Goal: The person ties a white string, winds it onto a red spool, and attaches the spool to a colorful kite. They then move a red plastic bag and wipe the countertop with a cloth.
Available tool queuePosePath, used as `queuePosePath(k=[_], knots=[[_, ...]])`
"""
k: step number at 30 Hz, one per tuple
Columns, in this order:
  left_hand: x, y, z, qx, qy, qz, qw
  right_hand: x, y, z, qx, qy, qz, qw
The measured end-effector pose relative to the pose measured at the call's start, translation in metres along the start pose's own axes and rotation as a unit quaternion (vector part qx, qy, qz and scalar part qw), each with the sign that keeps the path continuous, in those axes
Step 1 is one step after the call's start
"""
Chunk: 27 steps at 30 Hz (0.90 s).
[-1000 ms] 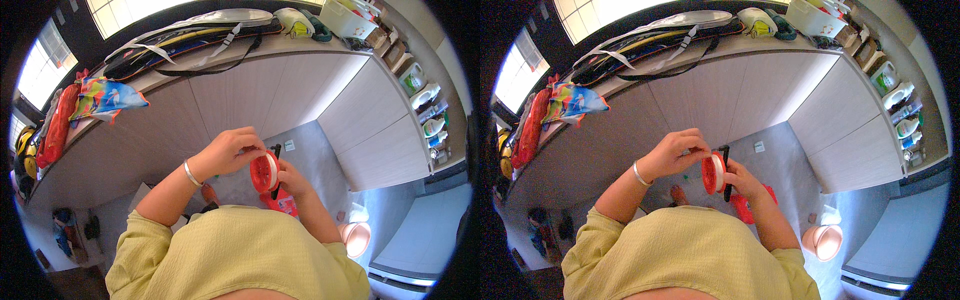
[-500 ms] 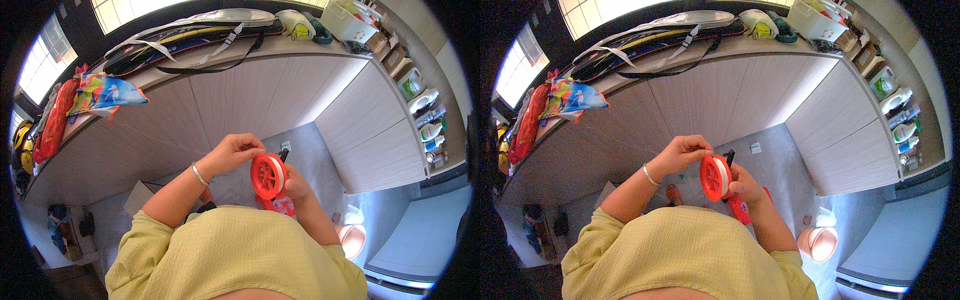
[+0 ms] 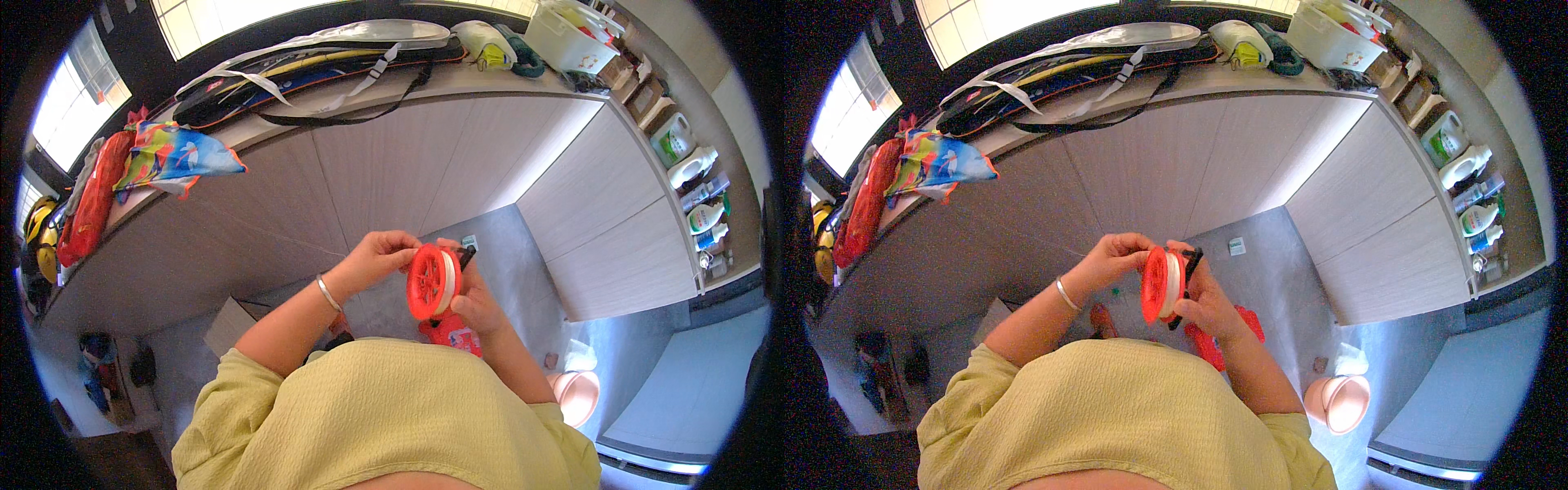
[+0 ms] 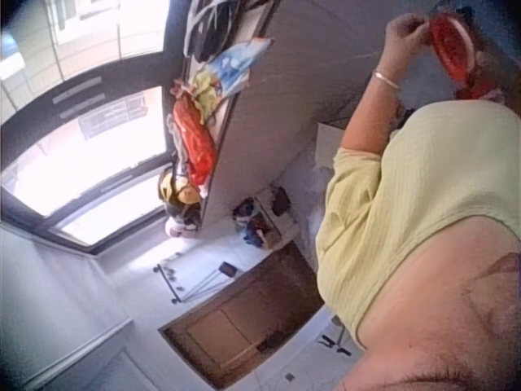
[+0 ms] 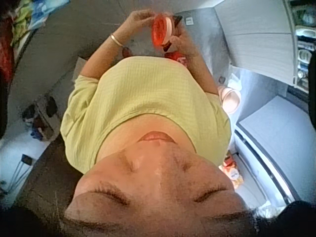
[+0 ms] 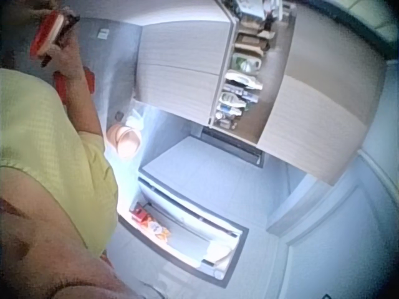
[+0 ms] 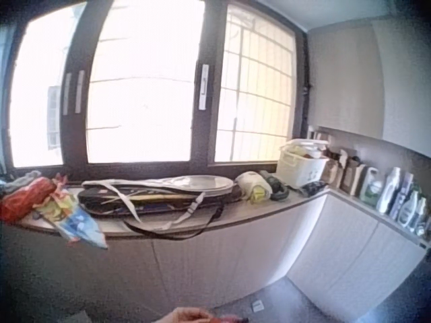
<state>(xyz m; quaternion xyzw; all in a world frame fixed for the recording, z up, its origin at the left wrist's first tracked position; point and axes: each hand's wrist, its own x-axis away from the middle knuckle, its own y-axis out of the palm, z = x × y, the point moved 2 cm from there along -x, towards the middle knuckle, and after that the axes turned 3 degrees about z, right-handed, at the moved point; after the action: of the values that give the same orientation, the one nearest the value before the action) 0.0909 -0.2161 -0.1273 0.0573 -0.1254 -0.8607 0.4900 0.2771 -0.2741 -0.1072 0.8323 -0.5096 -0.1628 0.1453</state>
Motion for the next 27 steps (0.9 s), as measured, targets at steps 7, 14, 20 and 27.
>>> queuePosePath(k=[7, 14, 20, 27], knots=[[0.026, 0.005, -0.038, -0.083, -0.044, 0.047, 0.994, -0.014, -0.009, 0.007, 0.080, 0.019, 0.162, 0.983], [0.038, 0.026, 0.029, -0.440, 0.159, -0.043, 0.883, -0.024, -0.030, 0.022, 0.482, -0.136, 0.191, 0.844], [0.032, 0.008, 0.076, -0.551, 0.219, -0.079, 0.801, -0.027, -0.014, 0.019, 0.450, -0.022, 0.071, 0.890], [0.025, -0.019, 0.091, -0.484, 0.177, -0.105, 0.850, -0.028, 0.001, 0.040, 0.209, 0.173, -0.057, 0.961]])
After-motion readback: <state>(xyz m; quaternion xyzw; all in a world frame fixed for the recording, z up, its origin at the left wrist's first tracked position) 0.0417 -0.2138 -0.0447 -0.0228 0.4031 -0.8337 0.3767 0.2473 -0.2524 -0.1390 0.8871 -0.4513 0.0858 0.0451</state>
